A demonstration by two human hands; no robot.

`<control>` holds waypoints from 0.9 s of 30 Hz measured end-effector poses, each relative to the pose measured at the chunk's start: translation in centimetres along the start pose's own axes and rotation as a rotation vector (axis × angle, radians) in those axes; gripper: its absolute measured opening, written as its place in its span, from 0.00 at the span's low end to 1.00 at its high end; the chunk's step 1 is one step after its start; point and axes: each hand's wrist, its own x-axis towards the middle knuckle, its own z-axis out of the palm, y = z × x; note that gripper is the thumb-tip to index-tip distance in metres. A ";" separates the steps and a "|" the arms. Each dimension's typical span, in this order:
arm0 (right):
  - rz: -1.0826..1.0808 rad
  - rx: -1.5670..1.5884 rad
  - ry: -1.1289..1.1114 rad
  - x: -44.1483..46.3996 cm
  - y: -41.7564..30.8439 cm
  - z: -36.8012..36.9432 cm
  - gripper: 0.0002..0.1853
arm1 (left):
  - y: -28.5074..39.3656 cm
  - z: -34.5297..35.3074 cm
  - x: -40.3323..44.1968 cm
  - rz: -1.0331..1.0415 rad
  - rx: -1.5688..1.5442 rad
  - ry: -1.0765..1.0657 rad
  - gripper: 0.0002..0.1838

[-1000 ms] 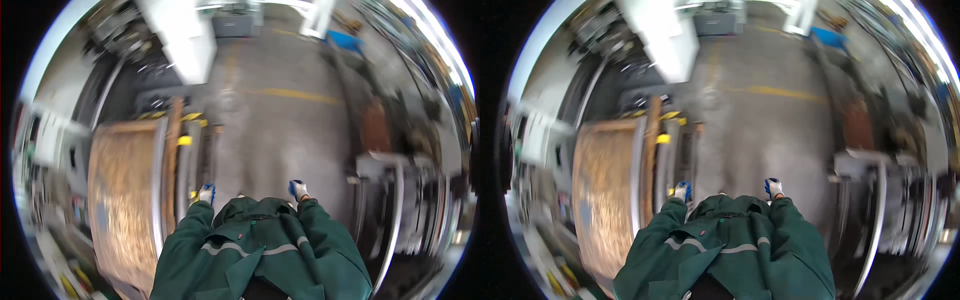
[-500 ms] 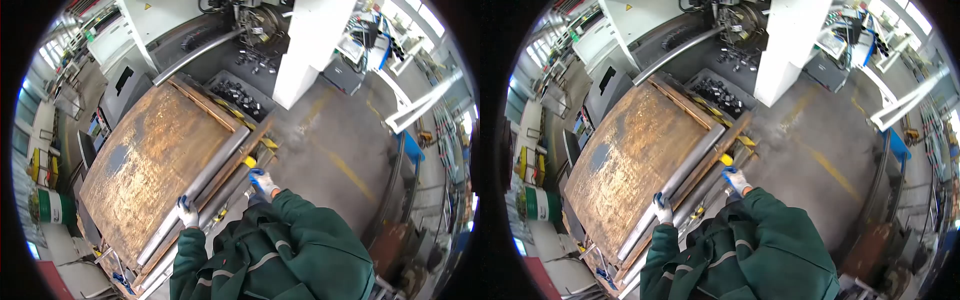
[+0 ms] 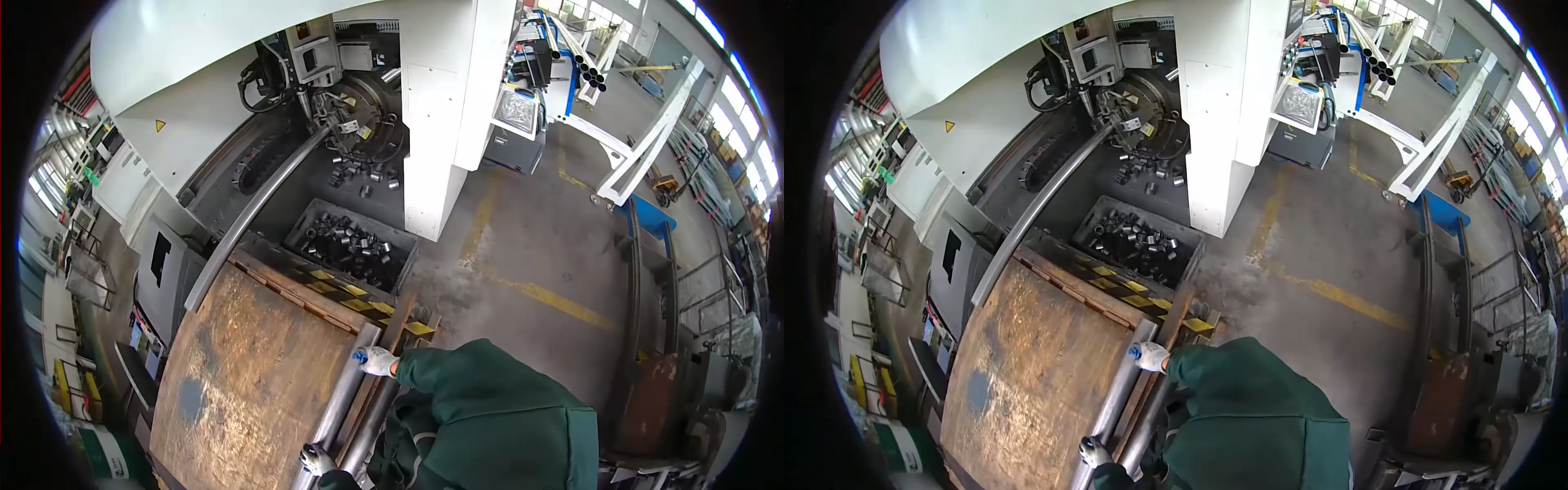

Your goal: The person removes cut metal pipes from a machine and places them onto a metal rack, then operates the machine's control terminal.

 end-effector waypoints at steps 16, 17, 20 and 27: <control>0.099 -0.024 0.023 -0.6 -0.9 0.3 0.26 | -0.5 1.4 1.6 0.017 0.030 -0.149 0.26; 0.087 -0.010 0.004 -0.7 -1.0 0.1 0.26 | -0.6 1.7 1.5 0.051 0.034 -0.108 0.25; 0.101 -0.039 0.023 -0.9 -1.4 0.2 0.26 | -1.1 1.9 1.2 0.078 0.043 -0.100 0.25; 0.112 -0.050 0.044 -1.1 -1.8 0.4 0.24 | -1.6 2.0 0.2 0.146 0.031 -0.077 0.27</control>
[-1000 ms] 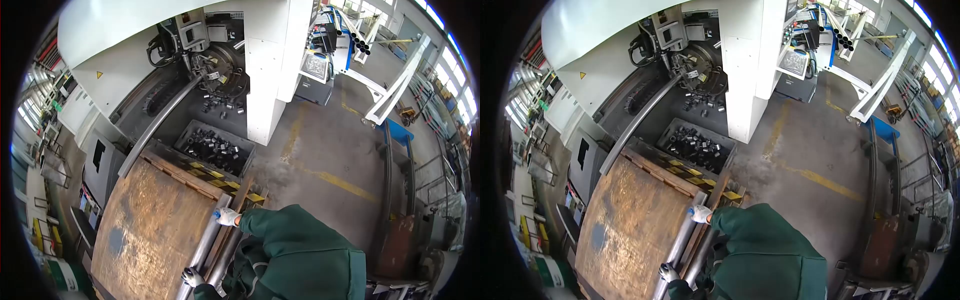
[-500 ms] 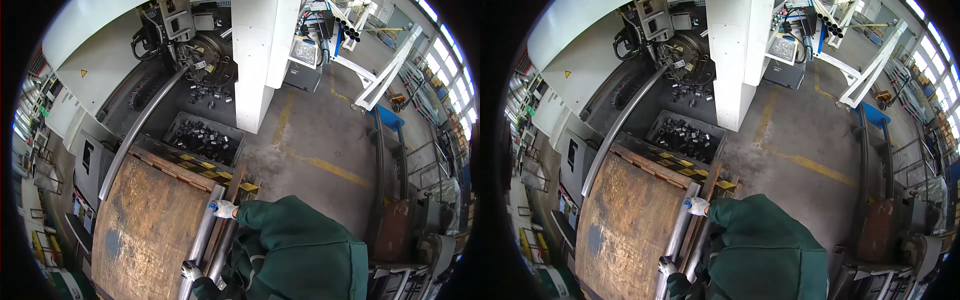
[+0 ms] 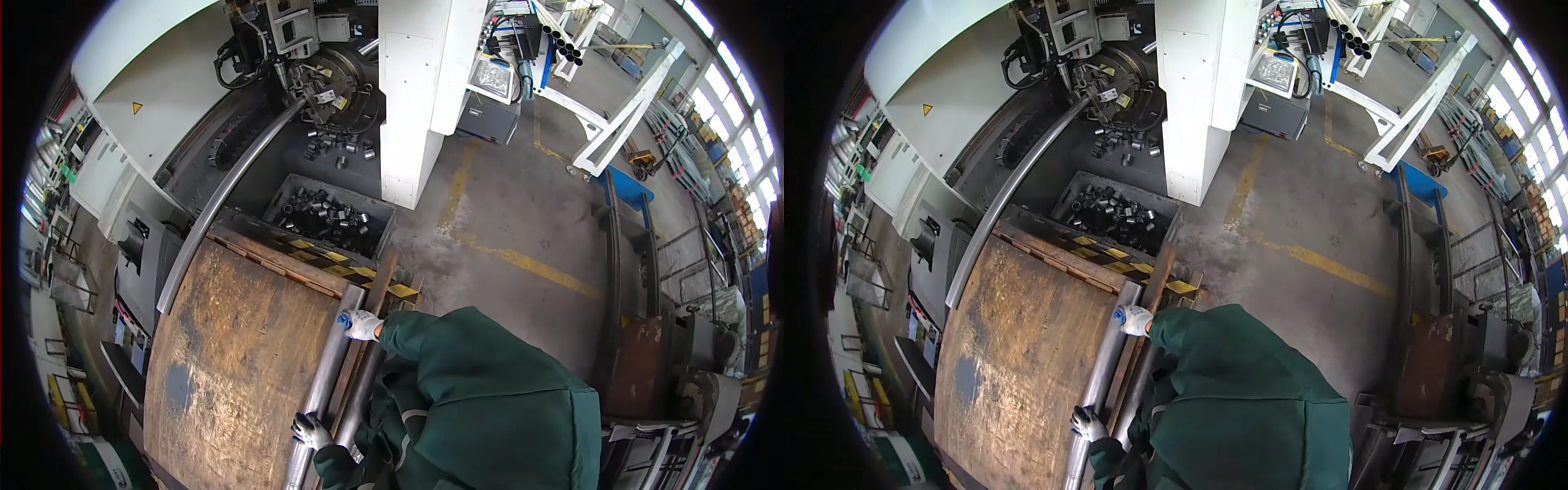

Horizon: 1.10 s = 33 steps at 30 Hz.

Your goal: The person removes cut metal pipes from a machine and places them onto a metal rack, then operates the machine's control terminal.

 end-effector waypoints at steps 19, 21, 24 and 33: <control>-0.014 0.008 0.014 0.1 -0.2 0.1 0.23 | -0.3 0.5 0.1 0.042 0.027 0.027 0.26; -0.015 -0.003 0.015 0.4 0.2 0.4 0.23 | 0.1 0.4 0.0 0.046 0.015 0.038 0.26; -0.038 -0.073 0.036 1.2 1.5 1.4 0.25 | 0.5 -0.2 -0.2 0.121 -0.018 0.070 0.22; -0.118 -0.034 0.007 2.9 3.2 2.5 0.22 | 1.4 -1.4 -0.1 0.056 -0.022 0.071 0.21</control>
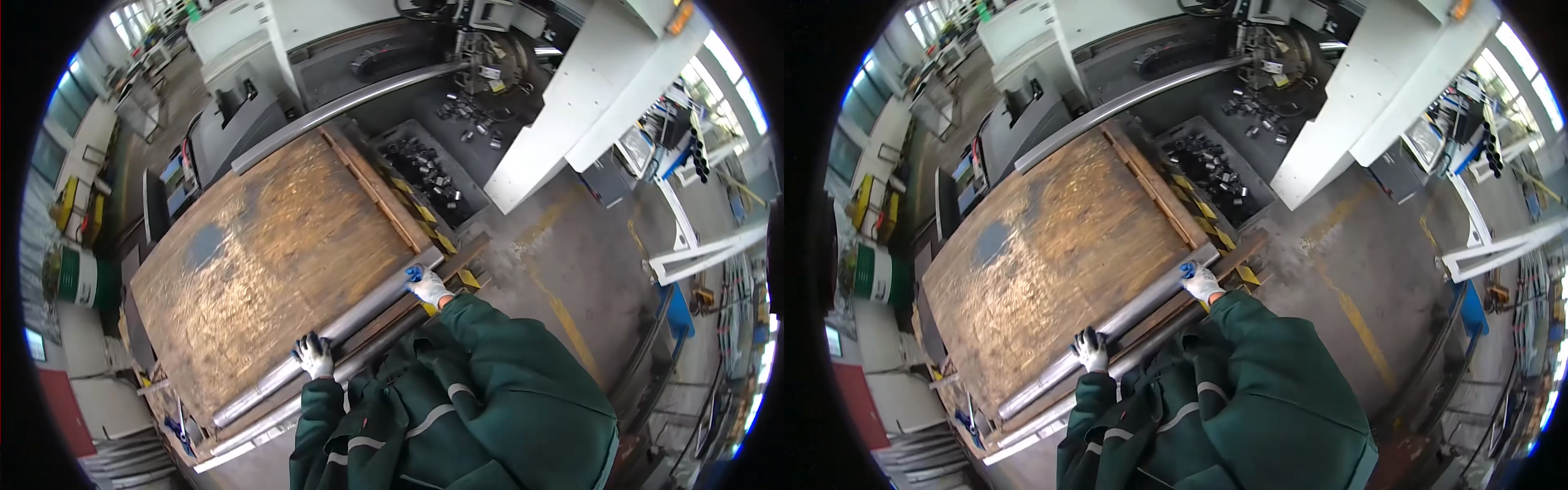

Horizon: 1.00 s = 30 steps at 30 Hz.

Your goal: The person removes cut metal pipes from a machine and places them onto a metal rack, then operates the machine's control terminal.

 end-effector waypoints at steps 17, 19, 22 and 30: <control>0.167 0.492 -0.362 3.1 3.5 -1.1 0.14 | 0.4 -1.2 0.9 -0.203 -0.127 0.170 0.16; 0.204 0.588 -0.389 3.1 2.6 -1.9 0.12 | 0.1 -0.3 1.1 -0.267 -0.122 0.198 0.15; 0.182 0.428 -0.346 4.6 1.2 -2.7 0.08 | -0.3 -0.5 2.3 -0.304 -0.163 0.112 0.14; 0.081 0.661 -0.494 14.1 -4.2 -1.9 0.11 | -1.2 -1.2 4.3 -0.373 -0.170 0.034 0.16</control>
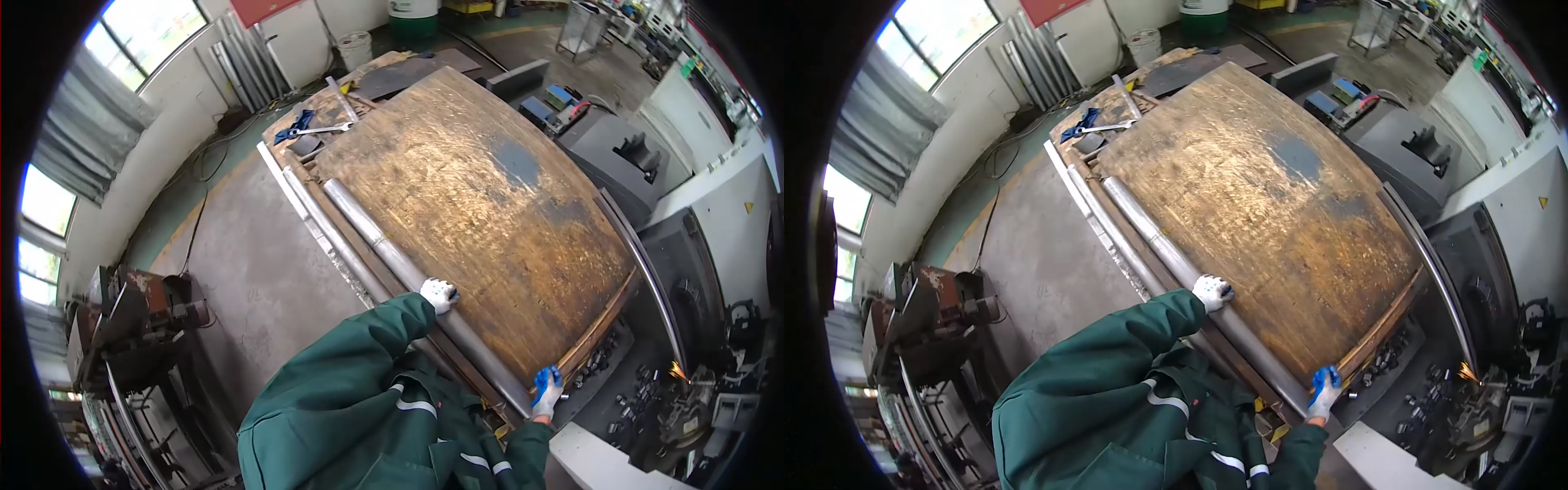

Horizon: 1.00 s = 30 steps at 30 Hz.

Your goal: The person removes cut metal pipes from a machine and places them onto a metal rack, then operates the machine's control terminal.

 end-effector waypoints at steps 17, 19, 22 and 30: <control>-0.171 0.677 0.328 27.2 -14.3 -3.1 0.33 | 2.6 1.8 2.1 -0.116 0.200 0.112 0.16; -0.201 0.682 0.322 30.5 -16.6 -2.8 0.36 | 3.0 1.7 2.5 -0.104 0.190 0.115 0.15; -0.283 0.773 0.367 34.9 -19.8 -1.4 0.35 | 2.5 2.0 2.4 -0.149 0.213 0.054 0.16; -0.446 1.100 -0.008 40.1 -24.5 -0.1 0.23 | 2.2 2.4 2.1 -0.093 0.199 0.101 0.14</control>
